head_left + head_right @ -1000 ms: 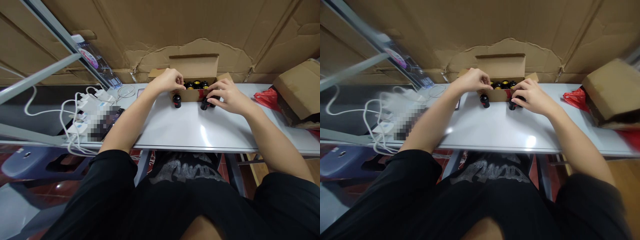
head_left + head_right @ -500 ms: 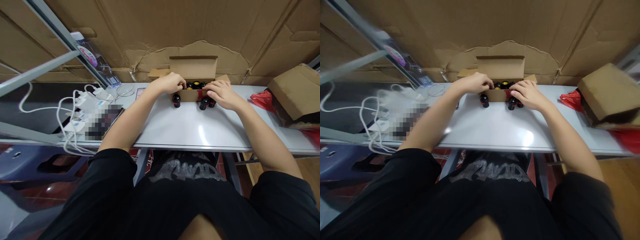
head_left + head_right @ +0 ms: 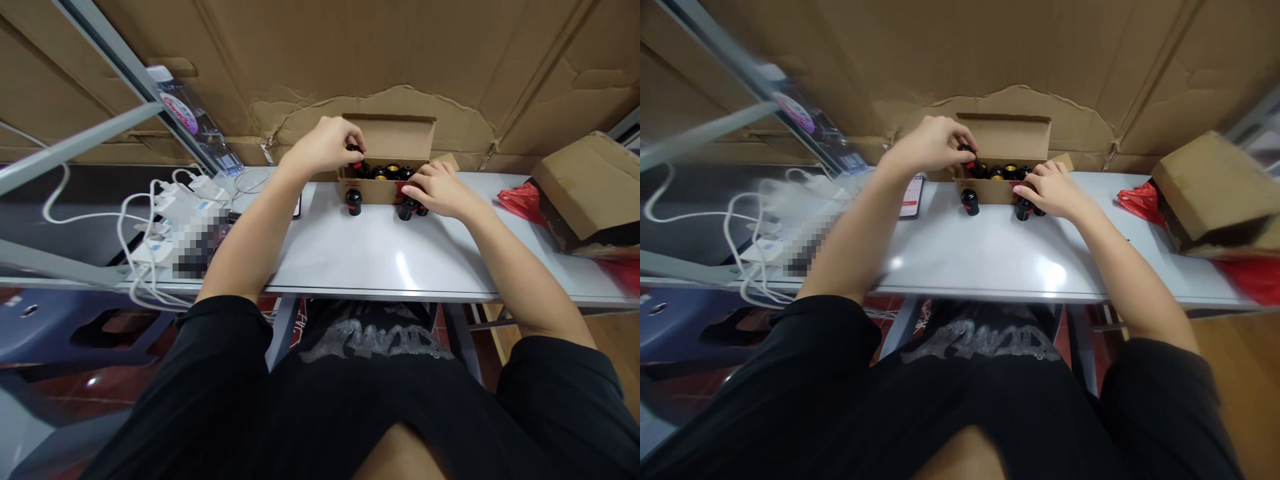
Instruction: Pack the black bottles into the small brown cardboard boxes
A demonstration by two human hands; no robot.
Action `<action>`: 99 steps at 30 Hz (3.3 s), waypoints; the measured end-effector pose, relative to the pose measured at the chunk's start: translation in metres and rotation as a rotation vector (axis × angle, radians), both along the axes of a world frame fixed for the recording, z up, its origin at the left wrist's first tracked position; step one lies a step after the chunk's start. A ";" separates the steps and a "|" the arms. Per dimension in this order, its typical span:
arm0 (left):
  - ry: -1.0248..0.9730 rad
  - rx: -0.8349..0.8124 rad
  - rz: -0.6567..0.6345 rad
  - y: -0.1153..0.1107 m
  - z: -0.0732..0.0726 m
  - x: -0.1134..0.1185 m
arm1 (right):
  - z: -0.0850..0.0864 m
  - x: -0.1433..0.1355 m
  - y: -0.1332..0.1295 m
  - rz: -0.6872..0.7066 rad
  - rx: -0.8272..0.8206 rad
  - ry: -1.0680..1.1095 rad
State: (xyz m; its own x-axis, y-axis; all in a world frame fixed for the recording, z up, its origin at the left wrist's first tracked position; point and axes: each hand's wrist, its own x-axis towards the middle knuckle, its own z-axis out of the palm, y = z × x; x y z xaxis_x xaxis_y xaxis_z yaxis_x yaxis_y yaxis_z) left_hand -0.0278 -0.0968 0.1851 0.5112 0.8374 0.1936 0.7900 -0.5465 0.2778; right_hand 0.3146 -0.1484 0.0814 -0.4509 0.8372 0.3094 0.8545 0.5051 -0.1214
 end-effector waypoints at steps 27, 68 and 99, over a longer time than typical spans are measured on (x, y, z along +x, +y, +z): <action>-0.068 0.108 -0.283 -0.041 -0.038 0.046 | 0.006 0.000 -0.027 -0.133 0.499 0.495; -0.106 0.099 -0.355 -0.001 -0.054 0.036 | -0.022 -0.007 -0.034 0.143 0.169 0.148; -0.518 -0.168 -0.164 0.011 -0.024 0.011 | -0.011 -0.017 -0.042 0.179 0.173 0.205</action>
